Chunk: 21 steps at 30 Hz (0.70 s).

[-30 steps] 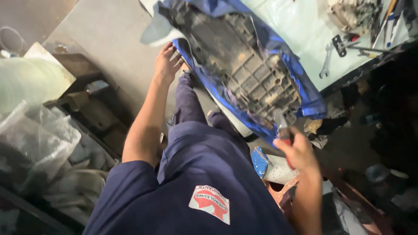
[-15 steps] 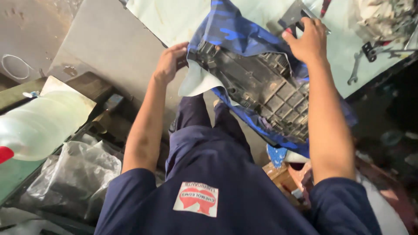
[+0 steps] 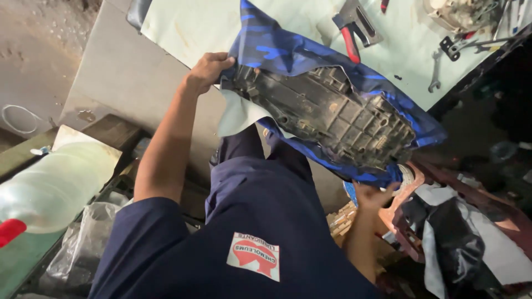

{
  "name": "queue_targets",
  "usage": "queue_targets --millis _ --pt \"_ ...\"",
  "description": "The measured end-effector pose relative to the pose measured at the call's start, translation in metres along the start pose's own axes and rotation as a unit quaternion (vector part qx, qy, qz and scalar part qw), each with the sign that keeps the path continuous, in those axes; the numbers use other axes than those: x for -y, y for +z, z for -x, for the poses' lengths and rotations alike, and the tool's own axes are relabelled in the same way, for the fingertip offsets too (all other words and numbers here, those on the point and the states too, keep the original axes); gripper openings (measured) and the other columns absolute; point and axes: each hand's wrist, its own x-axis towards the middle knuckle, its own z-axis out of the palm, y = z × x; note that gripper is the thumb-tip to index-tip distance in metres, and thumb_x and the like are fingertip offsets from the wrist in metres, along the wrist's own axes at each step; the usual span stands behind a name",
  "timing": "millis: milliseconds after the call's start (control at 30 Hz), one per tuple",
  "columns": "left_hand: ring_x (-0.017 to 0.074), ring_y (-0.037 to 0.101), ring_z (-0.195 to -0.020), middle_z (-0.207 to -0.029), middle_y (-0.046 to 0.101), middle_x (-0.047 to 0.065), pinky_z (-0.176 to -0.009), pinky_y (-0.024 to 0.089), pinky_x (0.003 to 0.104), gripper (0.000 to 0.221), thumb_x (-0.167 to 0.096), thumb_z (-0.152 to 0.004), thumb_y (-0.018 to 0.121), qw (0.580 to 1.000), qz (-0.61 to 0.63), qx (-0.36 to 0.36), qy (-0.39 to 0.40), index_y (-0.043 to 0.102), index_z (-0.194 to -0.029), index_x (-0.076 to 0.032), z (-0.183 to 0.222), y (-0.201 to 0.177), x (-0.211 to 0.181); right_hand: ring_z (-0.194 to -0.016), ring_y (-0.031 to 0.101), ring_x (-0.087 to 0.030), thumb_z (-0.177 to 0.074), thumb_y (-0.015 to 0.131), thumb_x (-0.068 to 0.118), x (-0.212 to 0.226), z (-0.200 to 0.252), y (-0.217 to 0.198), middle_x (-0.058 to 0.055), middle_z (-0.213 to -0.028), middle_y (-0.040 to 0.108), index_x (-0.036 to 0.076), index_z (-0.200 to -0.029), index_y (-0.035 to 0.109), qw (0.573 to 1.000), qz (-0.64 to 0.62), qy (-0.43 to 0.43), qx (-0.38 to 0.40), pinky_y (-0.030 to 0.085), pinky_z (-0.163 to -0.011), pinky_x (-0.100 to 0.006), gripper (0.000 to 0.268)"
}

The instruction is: Replacing and stapling a new camouflage cover onto a motorcycle seat base.

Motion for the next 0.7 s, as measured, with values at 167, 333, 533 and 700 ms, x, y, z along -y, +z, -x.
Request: queue_targets --millis 167,333,533,700 --pt "0.0133 0.062 -0.077 -0.09 0.07 0.005 -0.068 0.053 0.032 0.032 -0.025 -0.097 0.068 0.993 -0.096 -0.061 0.019 0.073 -0.112 0.003 0.057 -0.003 0.055 -0.111 0.066 -0.034 -0.089 0.063 0.056 -0.008 0.003 0.022 -0.013 -0.121 0.072 0.007 -0.127 0.068 0.965 -0.17 -0.098 0.176 0.052 -0.107 -0.055 0.062" --pt "0.0152 0.059 -0.072 -0.085 0.068 0.007 -0.064 0.049 0.035 0.033 -0.021 -0.099 0.069 0.992 -0.027 -0.122 0.033 0.074 -0.109 0.01 0.14 0.031 0.107 -0.106 0.068 -0.032 -0.089 0.06 0.04 0.056 0.017 0.014 -0.01 -0.111 0.074 0.01 -0.112 0.069 0.983 -0.076 -0.047 0.161 0.053 -0.101 -0.055 0.039" --pt "0.0119 0.066 -0.094 -0.108 0.074 0.007 -0.084 0.051 0.029 0.034 -0.02 -0.102 0.063 0.99 0.046 -0.116 0.068 0.069 -0.124 0.005 0.169 0.041 0.239 -0.094 0.066 -0.028 -0.092 0.063 0.036 0.119 0.044 0.05 -0.008 -0.099 0.068 0.009 -0.107 0.067 0.953 0.057 -0.12 0.273 0.055 -0.09 -0.047 0.03" --pt "0.013 0.063 -0.1 -0.118 0.07 0.005 -0.085 0.053 0.03 0.037 -0.015 -0.101 0.062 0.986 0.146 -0.081 0.01 0.066 -0.133 0.003 0.177 0.102 0.37 -0.095 0.063 -0.024 -0.091 0.066 0.03 0.184 0.057 0.17 -0.006 -0.1 0.065 0.009 -0.111 0.067 0.894 0.151 -0.222 0.359 0.054 -0.088 -0.041 0.029"
